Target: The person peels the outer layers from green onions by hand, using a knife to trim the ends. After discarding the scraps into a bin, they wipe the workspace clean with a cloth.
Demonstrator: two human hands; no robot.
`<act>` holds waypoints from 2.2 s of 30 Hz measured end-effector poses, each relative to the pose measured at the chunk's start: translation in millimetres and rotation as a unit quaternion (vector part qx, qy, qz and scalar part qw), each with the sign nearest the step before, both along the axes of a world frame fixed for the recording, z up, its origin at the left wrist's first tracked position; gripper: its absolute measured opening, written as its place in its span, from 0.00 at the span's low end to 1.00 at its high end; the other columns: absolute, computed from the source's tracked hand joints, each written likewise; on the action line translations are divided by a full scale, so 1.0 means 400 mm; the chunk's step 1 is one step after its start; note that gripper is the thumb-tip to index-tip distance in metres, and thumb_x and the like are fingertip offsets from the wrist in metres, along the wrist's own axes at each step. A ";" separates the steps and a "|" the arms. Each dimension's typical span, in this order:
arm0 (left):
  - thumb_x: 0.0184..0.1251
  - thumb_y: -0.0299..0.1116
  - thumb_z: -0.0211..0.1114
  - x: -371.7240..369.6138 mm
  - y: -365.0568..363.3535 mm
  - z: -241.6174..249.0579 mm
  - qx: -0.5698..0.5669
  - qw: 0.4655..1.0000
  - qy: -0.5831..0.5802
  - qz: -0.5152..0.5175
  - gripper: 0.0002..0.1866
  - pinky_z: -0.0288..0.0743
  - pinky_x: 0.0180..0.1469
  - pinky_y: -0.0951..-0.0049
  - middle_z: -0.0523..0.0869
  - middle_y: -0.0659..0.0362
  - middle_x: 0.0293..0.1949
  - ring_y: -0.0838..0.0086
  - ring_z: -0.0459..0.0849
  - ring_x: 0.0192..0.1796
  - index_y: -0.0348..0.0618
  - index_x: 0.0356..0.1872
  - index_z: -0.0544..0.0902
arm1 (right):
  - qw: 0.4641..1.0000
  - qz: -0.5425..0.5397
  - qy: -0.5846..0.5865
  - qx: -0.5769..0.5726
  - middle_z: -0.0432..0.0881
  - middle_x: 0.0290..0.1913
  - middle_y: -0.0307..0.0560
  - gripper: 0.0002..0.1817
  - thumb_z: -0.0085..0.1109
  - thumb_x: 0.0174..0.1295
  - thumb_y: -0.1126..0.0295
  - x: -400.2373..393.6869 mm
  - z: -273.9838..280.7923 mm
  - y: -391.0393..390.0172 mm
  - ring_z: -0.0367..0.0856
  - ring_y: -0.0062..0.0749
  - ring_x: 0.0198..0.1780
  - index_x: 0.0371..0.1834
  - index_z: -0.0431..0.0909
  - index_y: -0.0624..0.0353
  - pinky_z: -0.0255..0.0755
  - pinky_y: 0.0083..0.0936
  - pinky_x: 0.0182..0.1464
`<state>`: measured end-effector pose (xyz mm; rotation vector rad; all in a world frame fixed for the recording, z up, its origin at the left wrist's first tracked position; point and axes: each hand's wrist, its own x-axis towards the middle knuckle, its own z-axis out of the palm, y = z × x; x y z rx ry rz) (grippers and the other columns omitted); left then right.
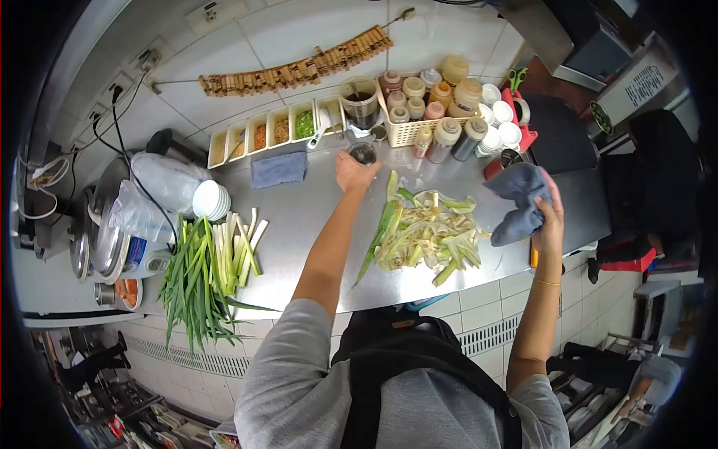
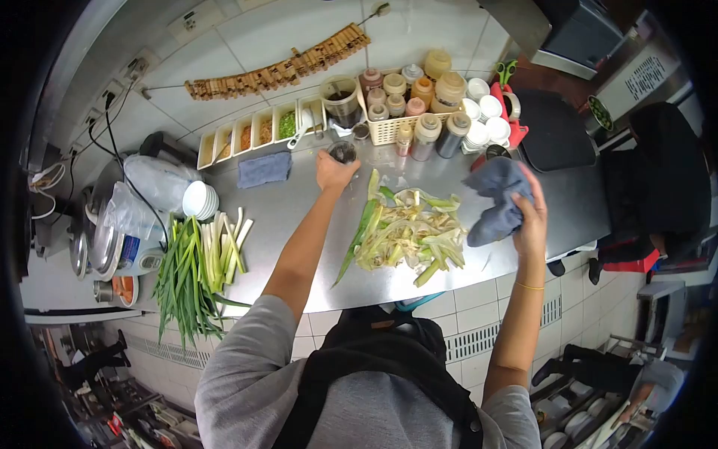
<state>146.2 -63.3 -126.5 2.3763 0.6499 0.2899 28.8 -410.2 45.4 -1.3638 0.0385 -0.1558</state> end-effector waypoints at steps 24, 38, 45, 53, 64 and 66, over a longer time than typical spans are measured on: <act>0.32 0.33 0.78 -1.101 0.374 0.169 -0.070 0.967 -0.061 0.239 0.36 0.67 0.51 0.69 0.72 0.53 0.41 0.68 0.72 0.44 0.33 0.46 0.68 | 0.593 0.117 -0.203 -0.771 0.69 0.56 0.45 0.21 0.46 0.57 0.68 0.352 -0.547 0.886 0.66 0.42 0.54 0.55 0.74 0.50 0.66 0.37 0.50; 0.33 0.34 0.79 -0.986 0.375 0.181 -0.075 0.979 -0.043 0.184 0.37 0.67 0.51 0.69 0.73 0.51 0.42 0.65 0.73 0.45 0.32 0.46 0.68 | 0.572 0.031 -0.011 -0.819 0.70 0.53 0.44 0.16 0.44 0.60 0.66 0.365 -0.510 0.748 0.64 0.40 0.53 0.46 0.78 0.55 0.66 0.37 0.46; 0.31 0.36 0.80 -0.894 0.345 0.154 -0.093 0.990 -0.047 0.093 0.40 0.71 0.49 0.69 0.74 0.50 0.40 0.66 0.75 0.43 0.32 0.47 0.67 | 0.603 -0.005 0.145 -0.784 0.69 0.56 0.48 0.16 0.46 0.60 0.66 0.331 -0.502 0.648 0.66 0.41 0.55 0.48 0.78 0.56 0.70 0.35 0.48; 0.31 0.41 0.78 -0.411 0.222 0.048 -0.096 0.982 -0.107 -0.120 0.36 0.73 0.47 0.65 0.78 0.47 0.41 0.58 0.79 0.44 0.36 0.43 0.72 | 0.722 -0.027 0.080 -0.687 0.79 0.46 0.60 0.15 0.46 0.58 0.68 0.261 -0.297 0.543 0.77 0.50 0.49 0.42 0.79 0.63 0.72 0.35 0.50; 0.34 0.48 0.78 -0.064 -0.005 0.005 -0.033 0.995 -0.052 -0.081 0.53 0.67 0.58 0.60 0.69 0.44 0.55 0.50 0.68 0.58 0.32 0.61 0.57 | 0.986 -0.161 0.026 -0.021 0.80 0.40 0.46 0.16 0.52 0.62 0.71 0.120 -0.140 0.346 0.78 0.26 0.39 0.49 0.72 0.71 0.70 0.19 0.44; 0.38 0.49 0.76 -0.124 0.004 0.007 -0.056 0.989 -0.103 -0.086 0.52 0.63 0.60 0.59 0.68 0.43 0.56 0.49 0.65 0.60 0.32 0.62 0.57 | 0.980 -0.186 0.000 0.063 0.79 0.42 0.45 0.17 0.52 0.63 0.71 0.079 -0.097 0.264 0.77 0.23 0.40 0.52 0.69 0.71 0.70 0.18 0.45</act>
